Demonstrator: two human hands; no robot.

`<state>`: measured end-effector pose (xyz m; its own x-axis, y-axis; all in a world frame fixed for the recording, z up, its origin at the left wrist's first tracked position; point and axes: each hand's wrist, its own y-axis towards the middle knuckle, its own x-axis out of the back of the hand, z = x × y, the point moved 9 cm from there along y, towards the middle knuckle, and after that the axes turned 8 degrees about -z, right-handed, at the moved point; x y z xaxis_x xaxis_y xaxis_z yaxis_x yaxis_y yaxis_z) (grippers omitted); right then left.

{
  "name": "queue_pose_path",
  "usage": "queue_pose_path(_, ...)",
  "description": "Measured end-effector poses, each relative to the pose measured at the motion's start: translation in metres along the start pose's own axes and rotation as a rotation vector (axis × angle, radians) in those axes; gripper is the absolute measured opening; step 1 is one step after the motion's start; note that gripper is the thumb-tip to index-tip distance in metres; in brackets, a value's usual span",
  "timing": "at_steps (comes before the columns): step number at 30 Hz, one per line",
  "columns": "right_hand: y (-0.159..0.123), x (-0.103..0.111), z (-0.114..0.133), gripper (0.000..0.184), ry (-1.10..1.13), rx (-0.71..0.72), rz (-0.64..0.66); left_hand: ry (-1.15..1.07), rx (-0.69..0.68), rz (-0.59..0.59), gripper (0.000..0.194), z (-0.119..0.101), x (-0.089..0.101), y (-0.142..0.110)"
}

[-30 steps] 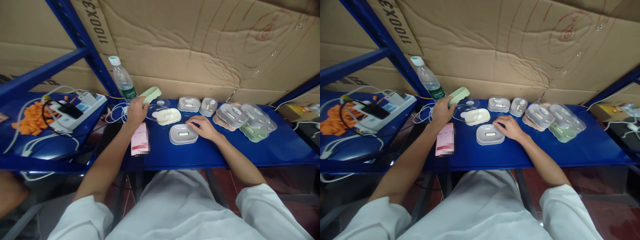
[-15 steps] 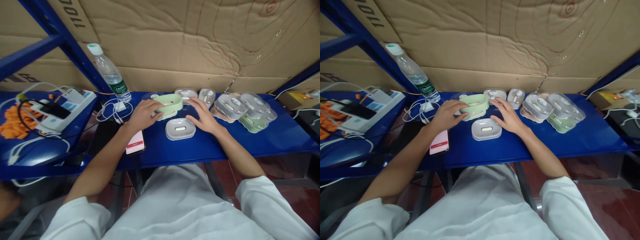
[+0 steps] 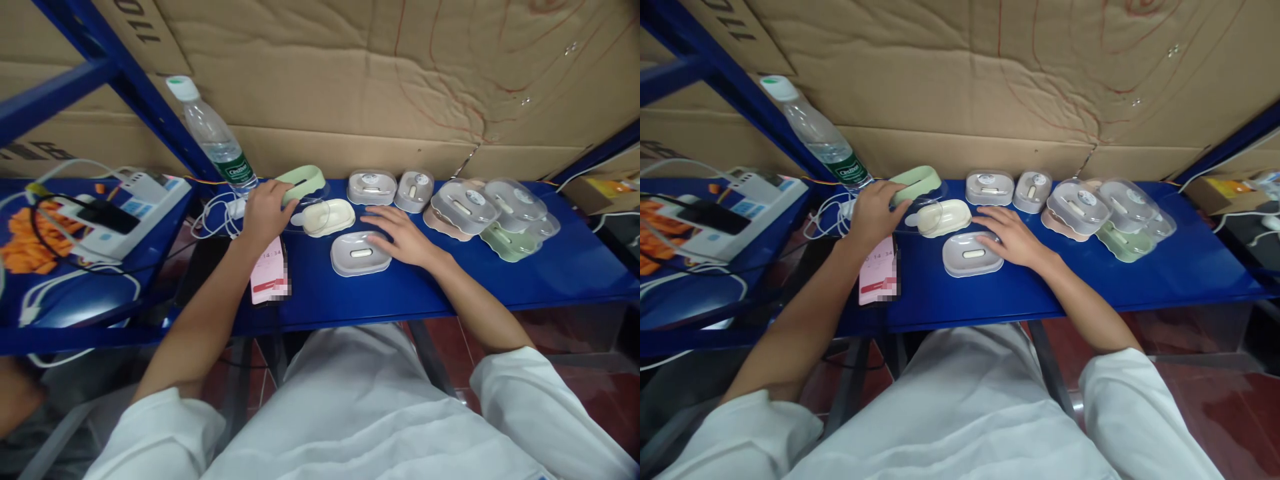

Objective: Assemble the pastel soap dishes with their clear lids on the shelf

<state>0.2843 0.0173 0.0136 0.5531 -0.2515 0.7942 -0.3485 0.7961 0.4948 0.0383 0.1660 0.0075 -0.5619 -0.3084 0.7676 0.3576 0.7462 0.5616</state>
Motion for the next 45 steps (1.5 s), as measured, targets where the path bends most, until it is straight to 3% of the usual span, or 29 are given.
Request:
queue_pose_path(2, 0.000, -0.003, 0.002, 0.046, 0.003, -0.001, 0.021, -0.044, -0.036, 0.007, 0.046, -0.004, 0.003, -0.001)
queue_pose_path(4, 0.000, -0.003, 0.004, 0.045, -0.002, 0.002, 0.020, -0.109, -0.144, 0.062, 0.047, -0.024, 0.006, -0.007)
queue_pose_path(7, 0.001, -0.001, 0.001, 0.045, -0.020, 0.005, 0.002, -0.176, -0.306, 0.235, 0.054, -0.055, 0.002, -0.021)
queue_pose_path(9, 0.000, -0.001, -0.002, 0.045, -0.027, -0.003, 0.002, -0.175, -0.335, 0.338, 0.052, -0.065, -0.005, -0.028)
queue_pose_path(12, 0.000, -0.002, -0.005, 0.045, -0.014, -0.020, 0.008, -0.269, -0.265, 0.359, 0.031, -0.067, -0.006, -0.026)
queue_pose_path(15, 0.000, 0.001, -0.002, 0.056, -0.001, -0.026, -0.023, -0.591, -0.098, 0.227, 0.031, -0.067, 0.011, -0.017)
queue_pose_path(17, 0.000, 0.006, 0.002, 0.076, 0.004, -0.011, -0.081, -0.852, 0.015, 0.190, 0.035, -0.071, 0.018, -0.016)
queue_pose_path(21, 0.001, 0.013, 0.011, 0.120, 0.006, 0.009, -0.166, -1.234, 0.186, 0.332, 0.046, -0.092, 0.012, -0.026)
queue_pose_path(24, 0.001, 0.008, 0.015, 0.127, 0.005, -0.007, -0.162, -1.349, 0.239, 0.442, 0.054, -0.102, 0.003, -0.034)
queue_pose_path(28, 0.000, -0.001, 0.019, 0.106, 0.042, -0.010, -0.146, -1.332, 0.207, 0.515, 0.052, -0.101, -0.004, -0.038)
queue_pose_path(31, 0.000, 0.002, 0.017, 0.097, 0.101, -0.019, -0.126, -1.277, 0.208, 0.505, 0.046, -0.094, -0.008, -0.036)
queue_pose_path(34, 0.000, 0.016, 0.011, 0.090, 0.208, -0.042, -0.071, -1.202, 0.214, 0.393, 0.043, -0.082, -0.004, -0.028)
queue_pose_path(37, -0.003, 0.024, 0.001, 0.084, 0.346, -0.109, 0.101, -1.069, 0.154, 0.280, 0.065, -0.076, 0.005, -0.021)
queue_pose_path(40, -0.010, 0.022, -0.004, 0.079, 0.432, -0.135, 0.283, -0.948, -0.029, 0.410, 0.074, -0.091, 0.004, -0.029)
queue_pose_path(42, -0.014, 0.018, -0.004, 0.074, 0.439, -0.122, 0.358, -0.864, -0.179, 0.526, 0.065, -0.105, 0.000, -0.039)
queue_pose_path(45, -0.016, 0.009, -0.003, 0.070, 0.402, -0.107, 0.400, -0.754, -0.307, 0.554, 0.053, -0.113, -0.004, -0.047)
